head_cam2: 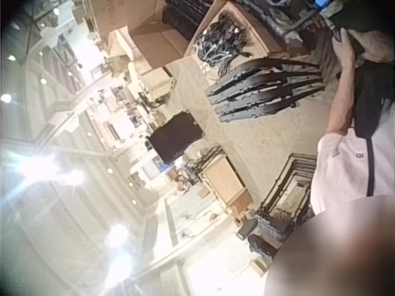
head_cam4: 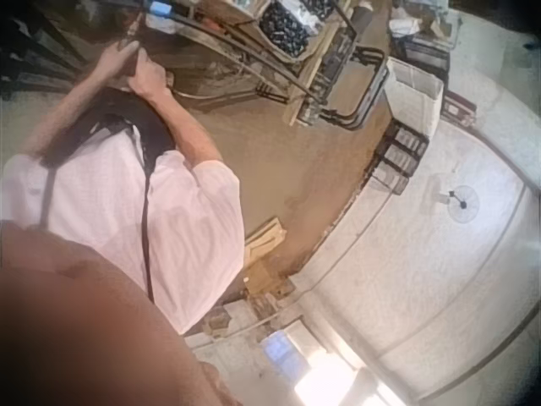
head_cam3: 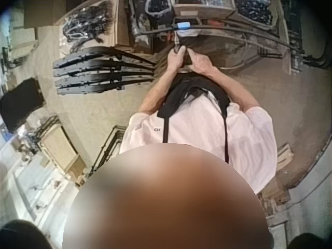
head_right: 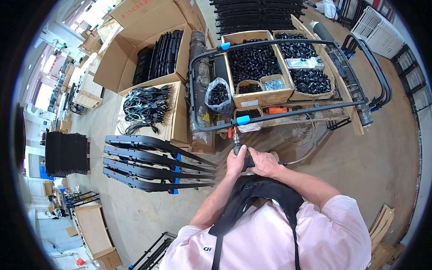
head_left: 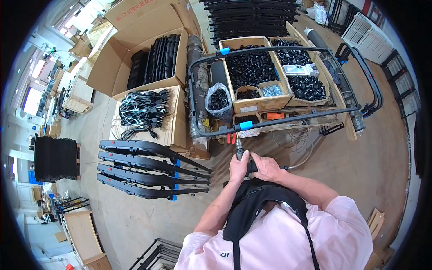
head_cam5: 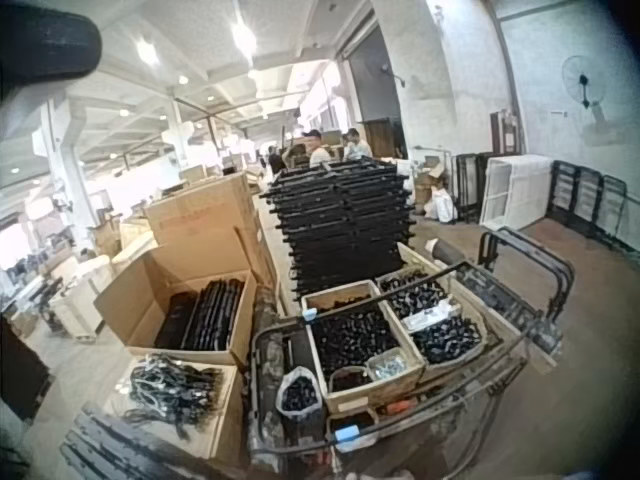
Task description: Assembling the handle and electrical components of a garden power tool using an electric screwdriver and pliers.
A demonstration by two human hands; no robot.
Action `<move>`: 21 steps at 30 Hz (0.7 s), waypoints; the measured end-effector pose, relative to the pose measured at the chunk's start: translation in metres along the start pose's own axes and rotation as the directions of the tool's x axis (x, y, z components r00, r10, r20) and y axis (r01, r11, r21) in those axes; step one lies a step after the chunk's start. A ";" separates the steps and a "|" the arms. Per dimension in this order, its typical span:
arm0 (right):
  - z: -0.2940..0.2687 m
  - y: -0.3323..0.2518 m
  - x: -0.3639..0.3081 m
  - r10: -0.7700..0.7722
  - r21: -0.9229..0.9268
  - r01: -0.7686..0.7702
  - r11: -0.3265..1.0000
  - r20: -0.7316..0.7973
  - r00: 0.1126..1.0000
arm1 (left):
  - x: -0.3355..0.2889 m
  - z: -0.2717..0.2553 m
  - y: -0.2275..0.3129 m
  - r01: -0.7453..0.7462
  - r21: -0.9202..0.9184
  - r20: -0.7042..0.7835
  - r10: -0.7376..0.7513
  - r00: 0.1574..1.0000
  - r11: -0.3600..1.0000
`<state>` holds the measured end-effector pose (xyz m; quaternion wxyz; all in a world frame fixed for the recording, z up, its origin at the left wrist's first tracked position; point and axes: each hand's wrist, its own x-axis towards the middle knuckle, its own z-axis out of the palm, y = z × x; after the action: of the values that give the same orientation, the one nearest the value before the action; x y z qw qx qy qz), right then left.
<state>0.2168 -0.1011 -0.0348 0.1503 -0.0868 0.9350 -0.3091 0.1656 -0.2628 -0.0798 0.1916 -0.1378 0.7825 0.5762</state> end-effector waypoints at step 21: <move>-0.001 -0.004 0.001 -0.063 0.055 0.068 0.996 -0.085 0.994 | 0.001 0.001 0.012 0.033 0.068 -0.034 -0.031 0.999 0.997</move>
<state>0.2160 -0.1040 -0.0318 0.1037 -0.1000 0.9278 -0.3442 0.1601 -0.2581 -0.0706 0.1925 -0.1529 0.8025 0.5437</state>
